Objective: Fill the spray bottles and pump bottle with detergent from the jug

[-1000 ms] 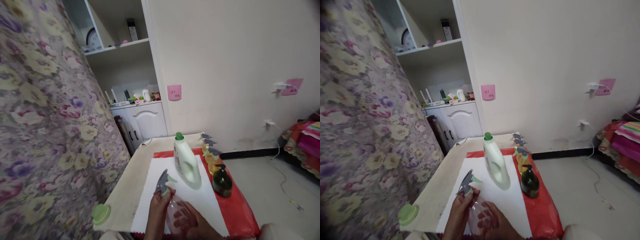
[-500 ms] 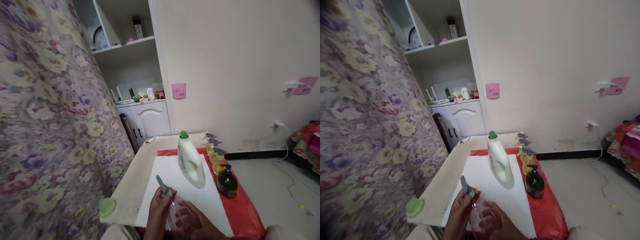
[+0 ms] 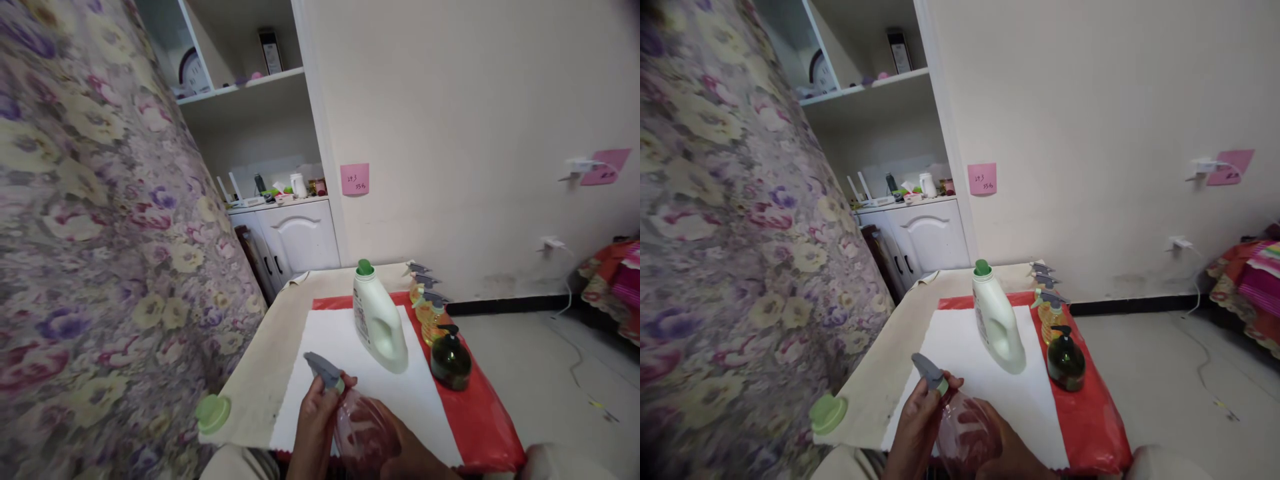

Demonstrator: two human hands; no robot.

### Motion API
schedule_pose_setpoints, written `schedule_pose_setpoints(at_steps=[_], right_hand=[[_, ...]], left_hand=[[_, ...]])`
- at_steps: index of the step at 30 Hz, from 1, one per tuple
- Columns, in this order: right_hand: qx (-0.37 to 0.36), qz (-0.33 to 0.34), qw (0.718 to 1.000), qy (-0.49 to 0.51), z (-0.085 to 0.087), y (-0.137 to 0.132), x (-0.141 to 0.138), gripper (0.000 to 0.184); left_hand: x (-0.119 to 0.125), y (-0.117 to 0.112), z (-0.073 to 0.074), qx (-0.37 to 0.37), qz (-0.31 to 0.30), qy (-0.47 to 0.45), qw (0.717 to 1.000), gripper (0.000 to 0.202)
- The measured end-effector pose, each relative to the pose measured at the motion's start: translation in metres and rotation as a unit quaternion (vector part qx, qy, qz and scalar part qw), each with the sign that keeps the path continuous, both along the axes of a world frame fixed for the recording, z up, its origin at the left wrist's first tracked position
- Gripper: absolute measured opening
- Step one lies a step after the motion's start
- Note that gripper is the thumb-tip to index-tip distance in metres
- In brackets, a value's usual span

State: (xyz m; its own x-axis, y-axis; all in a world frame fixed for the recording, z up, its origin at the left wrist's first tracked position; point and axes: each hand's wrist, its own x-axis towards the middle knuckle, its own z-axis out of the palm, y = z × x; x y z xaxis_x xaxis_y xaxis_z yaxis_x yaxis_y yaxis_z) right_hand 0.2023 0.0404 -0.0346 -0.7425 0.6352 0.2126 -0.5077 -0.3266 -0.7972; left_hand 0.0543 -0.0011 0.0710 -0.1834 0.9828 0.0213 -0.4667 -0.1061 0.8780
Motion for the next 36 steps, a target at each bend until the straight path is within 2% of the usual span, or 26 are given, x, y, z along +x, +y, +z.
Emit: schedule_pose_setpoints(at_steps=[4, 8, 12, 16, 21, 24, 30, 34, 36], right_hand=[[-0.003, -0.023, 1.000, -0.011, -0.016, 0.003, -0.002, 0.116], [-0.012, -0.015, 1.000, 0.001, -0.010, 0.002, 0.000, 0.117], [0.000, -0.015, 1.000, 0.004, -0.005, 0.001, 0.001, 0.114], [0.002, -0.020, 1.000, 0.000, -0.013, 0.004, -0.002, 0.114], [-0.020, -0.055, 0.998, -0.013, -0.028, 0.009, -0.006, 0.118], [-0.025, -0.056, 0.998, -0.015, -0.027, 0.008, -0.003, 0.117], [-0.017, -0.016, 0.999, 0.035, -0.006, 0.002, 0.001, 0.109], [-0.021, -0.024, 0.999, 0.019, -0.012, 0.005, -0.001, 0.112], [-0.025, -0.035, 0.999, 0.000, -0.019, 0.007, -0.002, 0.114]], left_hand=[[0.007, 0.002, -0.001, -0.032, 0.043, 0.047, 0.997, 0.037], [0.009, -0.003, -0.001, -0.021, 0.031, 0.091, 0.995, 0.048], [0.007, -0.007, 0.001, -0.008, 0.017, 0.093, 0.995, 0.045], [0.005, -0.002, -0.001, -0.046, 0.040, 0.070, 0.996, 0.045], [0.011, 0.003, -0.001, -0.040, 0.081, 0.134, 0.987, 0.037], [0.015, 0.001, 0.002, -0.046, 0.092, 0.174, 0.979, 0.035], [0.016, -0.005, 0.003, -0.064, 0.084, 0.112, 0.988, 0.044], [0.016, -0.004, 0.005, -0.052, 0.061, 0.103, 0.991, 0.045], [0.016, -0.003, 0.007, -0.049, 0.070, 0.110, 0.990, 0.043]])
